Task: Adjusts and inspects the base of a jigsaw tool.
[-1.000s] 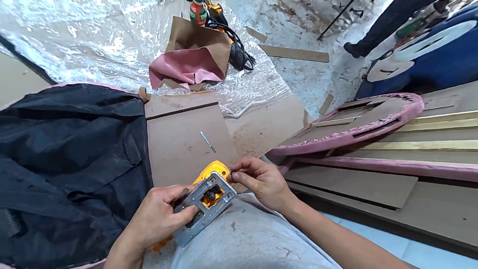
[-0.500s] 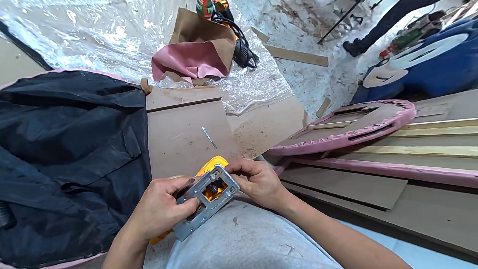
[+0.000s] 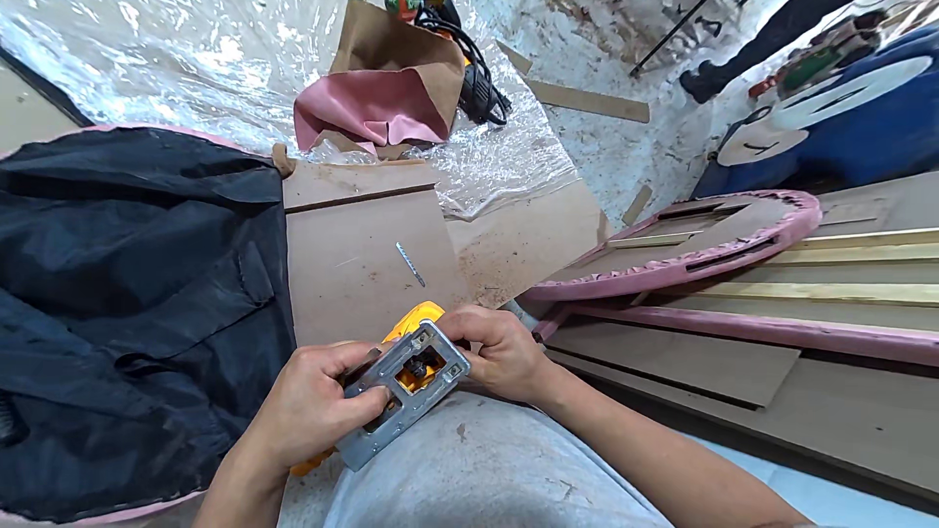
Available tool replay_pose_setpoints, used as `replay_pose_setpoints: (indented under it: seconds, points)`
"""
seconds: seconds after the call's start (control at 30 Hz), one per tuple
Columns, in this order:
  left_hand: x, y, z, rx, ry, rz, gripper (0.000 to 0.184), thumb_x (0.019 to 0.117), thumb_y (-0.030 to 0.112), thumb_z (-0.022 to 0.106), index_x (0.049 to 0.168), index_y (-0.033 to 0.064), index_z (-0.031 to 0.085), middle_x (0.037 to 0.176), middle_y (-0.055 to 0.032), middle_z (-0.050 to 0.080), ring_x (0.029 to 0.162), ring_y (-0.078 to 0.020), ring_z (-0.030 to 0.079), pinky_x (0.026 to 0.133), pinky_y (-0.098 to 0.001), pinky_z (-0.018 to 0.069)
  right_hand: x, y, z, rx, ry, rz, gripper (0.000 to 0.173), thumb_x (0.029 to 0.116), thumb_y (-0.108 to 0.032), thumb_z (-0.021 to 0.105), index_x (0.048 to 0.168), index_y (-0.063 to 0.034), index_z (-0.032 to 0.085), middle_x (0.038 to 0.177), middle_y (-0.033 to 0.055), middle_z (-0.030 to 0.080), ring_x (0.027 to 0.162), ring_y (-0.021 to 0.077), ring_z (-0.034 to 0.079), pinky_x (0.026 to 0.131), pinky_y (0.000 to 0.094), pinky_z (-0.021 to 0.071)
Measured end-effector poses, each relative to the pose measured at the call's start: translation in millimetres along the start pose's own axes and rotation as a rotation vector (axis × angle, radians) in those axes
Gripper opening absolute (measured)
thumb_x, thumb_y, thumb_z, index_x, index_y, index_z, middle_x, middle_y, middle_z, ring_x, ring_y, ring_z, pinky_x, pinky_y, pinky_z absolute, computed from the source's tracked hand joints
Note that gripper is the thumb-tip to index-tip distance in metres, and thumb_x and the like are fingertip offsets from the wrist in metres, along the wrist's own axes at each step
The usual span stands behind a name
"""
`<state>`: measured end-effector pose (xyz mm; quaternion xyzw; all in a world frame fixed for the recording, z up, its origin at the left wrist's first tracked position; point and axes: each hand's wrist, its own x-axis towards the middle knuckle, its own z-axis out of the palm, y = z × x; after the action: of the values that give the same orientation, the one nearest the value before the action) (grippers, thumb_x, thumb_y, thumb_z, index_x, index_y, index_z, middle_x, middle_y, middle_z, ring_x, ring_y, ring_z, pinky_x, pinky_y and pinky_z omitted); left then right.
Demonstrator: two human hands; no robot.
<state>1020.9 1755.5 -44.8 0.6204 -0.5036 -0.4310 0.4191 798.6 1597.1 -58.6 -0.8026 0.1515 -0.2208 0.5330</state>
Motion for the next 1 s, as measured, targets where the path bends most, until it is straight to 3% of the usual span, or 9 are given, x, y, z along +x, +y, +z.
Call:
replay_pose_setpoints:
  seconds: [0.27,0.5,0.7,1.0]
  points:
    - [1.0,-0.3,-0.1,-0.009,-0.023,0.014,0.02,0.0799,0.024,0.073,0.099,0.0231,0.081,0.089,0.0097,0.075,0.074,-0.0055,0.071,0.061,-0.0257,0.0623,-3.9,4.6,-3.8,-0.164,-0.029,-0.152,0.01,0.0929,0.0,0.067,0.097,-0.0017,0.076,0.108,0.0079,0.072,0.105,0.013,0.069,0.091,0.028,0.0596]
    - [2.2,-0.4,-0.6,0.001,-0.034,0.007,0.019,0.0801,0.025,0.073,0.097,0.0231,0.081,0.089,0.0098,0.075,0.073,-0.0054,0.07,0.06,-0.0254,0.0617,-6.2,9.2,-0.5,-0.173,-0.009,-0.164,0.009,0.0901,-0.006,0.073,0.098,-0.0037,0.077,0.108,0.0077,0.072,0.105,0.0137,0.068,0.09,0.0292,0.0596]
    - [2.4,0.4,-0.8,-0.007,-0.035,0.005,0.022,0.0797,0.025,0.074,0.1,0.0231,0.081,0.089,0.0089,0.075,0.075,-0.0064,0.071,0.062,-0.0263,0.0627,1.4,2.6,-4.3,0.016,-0.042,0.029,0.014,0.0867,-0.007,0.078,0.101,-0.0049,0.076,0.109,0.0042,0.069,0.088,0.0065,0.067,0.072,0.0221,0.0605]
    - [2.9,0.5,-1.6,-0.014,-0.04,0.015,0.022,0.0802,0.023,0.074,0.101,0.0226,0.081,0.09,0.0087,0.076,0.076,-0.0067,0.072,0.063,-0.0265,0.0634,1.0,3.0,-6.2,-0.107,-0.065,-0.065,0.015,0.0873,-0.008,0.078,0.102,-0.0062,0.077,0.11,0.0051,0.07,0.097,0.009,0.068,0.078,0.0249,0.0611]
